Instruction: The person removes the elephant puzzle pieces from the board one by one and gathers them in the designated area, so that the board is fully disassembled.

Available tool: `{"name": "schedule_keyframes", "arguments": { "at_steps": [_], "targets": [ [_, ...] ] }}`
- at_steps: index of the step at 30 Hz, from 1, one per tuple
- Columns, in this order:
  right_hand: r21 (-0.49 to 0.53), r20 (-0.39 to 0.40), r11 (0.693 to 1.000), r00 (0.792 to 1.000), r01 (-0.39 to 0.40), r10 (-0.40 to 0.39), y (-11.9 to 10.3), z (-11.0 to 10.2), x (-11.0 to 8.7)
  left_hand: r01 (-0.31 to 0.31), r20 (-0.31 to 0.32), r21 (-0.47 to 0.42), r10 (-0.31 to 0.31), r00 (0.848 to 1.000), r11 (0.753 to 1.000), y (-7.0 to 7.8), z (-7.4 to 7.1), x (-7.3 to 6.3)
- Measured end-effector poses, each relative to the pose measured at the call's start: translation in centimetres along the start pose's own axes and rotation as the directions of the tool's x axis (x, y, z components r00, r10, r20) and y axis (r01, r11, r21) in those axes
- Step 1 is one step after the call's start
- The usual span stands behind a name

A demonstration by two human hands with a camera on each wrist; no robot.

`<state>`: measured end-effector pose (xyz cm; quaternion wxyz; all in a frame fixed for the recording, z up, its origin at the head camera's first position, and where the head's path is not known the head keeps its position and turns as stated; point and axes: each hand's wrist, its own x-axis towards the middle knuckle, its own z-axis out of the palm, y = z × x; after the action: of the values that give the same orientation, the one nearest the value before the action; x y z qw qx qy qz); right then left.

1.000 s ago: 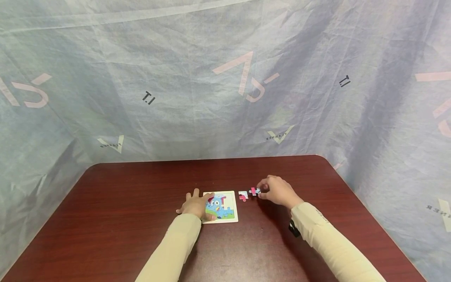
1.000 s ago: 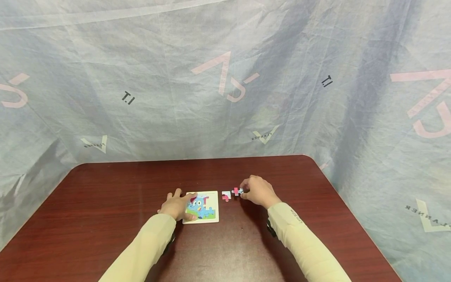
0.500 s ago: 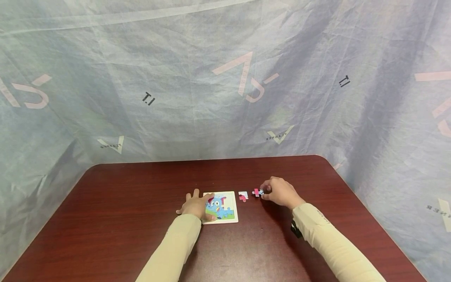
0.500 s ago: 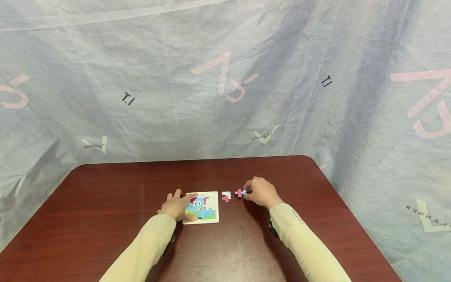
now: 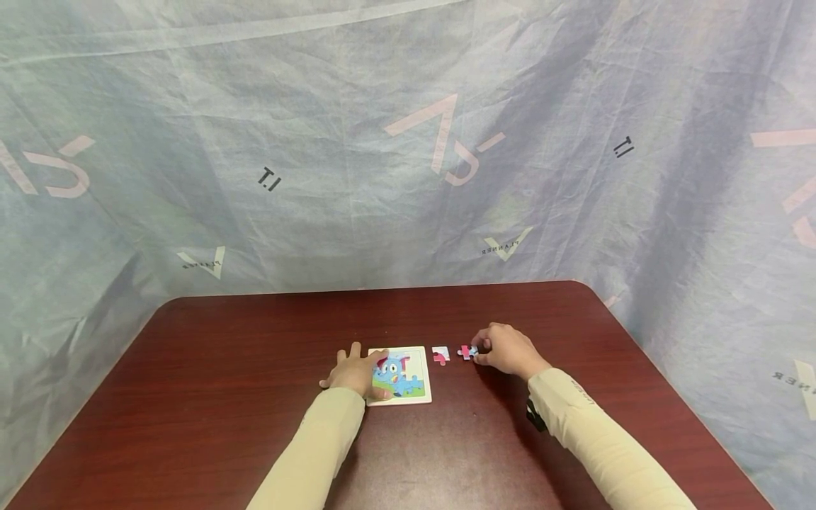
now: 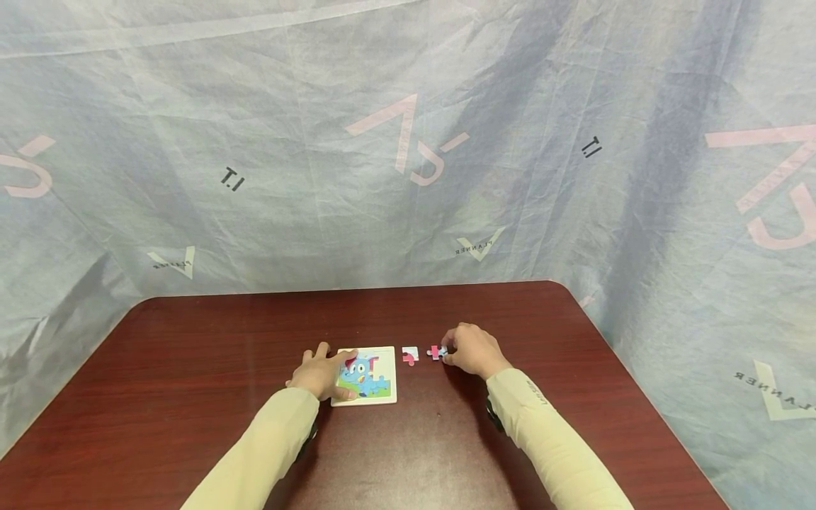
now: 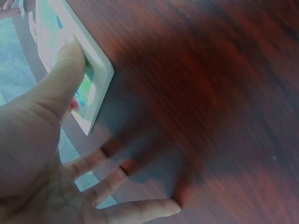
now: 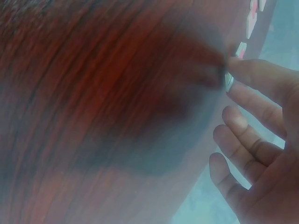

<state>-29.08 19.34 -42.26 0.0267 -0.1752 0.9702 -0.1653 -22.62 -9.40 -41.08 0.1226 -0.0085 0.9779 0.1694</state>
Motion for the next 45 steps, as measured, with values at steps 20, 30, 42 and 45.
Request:
{"name": "schedule_keyframes", "arguments": {
  "at_steps": [20, 30, 42, 45],
  "targets": [
    [0.04, 0.032, 0.999, 0.999, -0.013, 0.012, 0.0, 0.2, 0.3, 0.013, 0.012, -0.004, -0.013, 1.0, 1.0, -0.2, 0.4, 0.4],
    [0.147, -0.018, 0.989, 1.0, 0.017, -0.014, 0.8, 0.3, 0.1, -0.001, 0.014, -0.003, 0.001, 1.0, 1.0, -0.2, 0.2, 0.2],
    [0.366, -0.053, 0.93, 0.999, 0.018, 0.002, 1.5, 0.3, -0.9, -0.005, 0.004, -0.004, 0.005, 1.0, 1.0, -0.1, 0.0, 0.0],
    [0.403, -0.066, 0.915, 0.998, 0.032, -0.006, 1.2, 0.4, -1.1, -0.011, 0.006, -0.007, 0.011, 1.0, 1.0, 0.0, -0.2, -0.2]
  ]
}}
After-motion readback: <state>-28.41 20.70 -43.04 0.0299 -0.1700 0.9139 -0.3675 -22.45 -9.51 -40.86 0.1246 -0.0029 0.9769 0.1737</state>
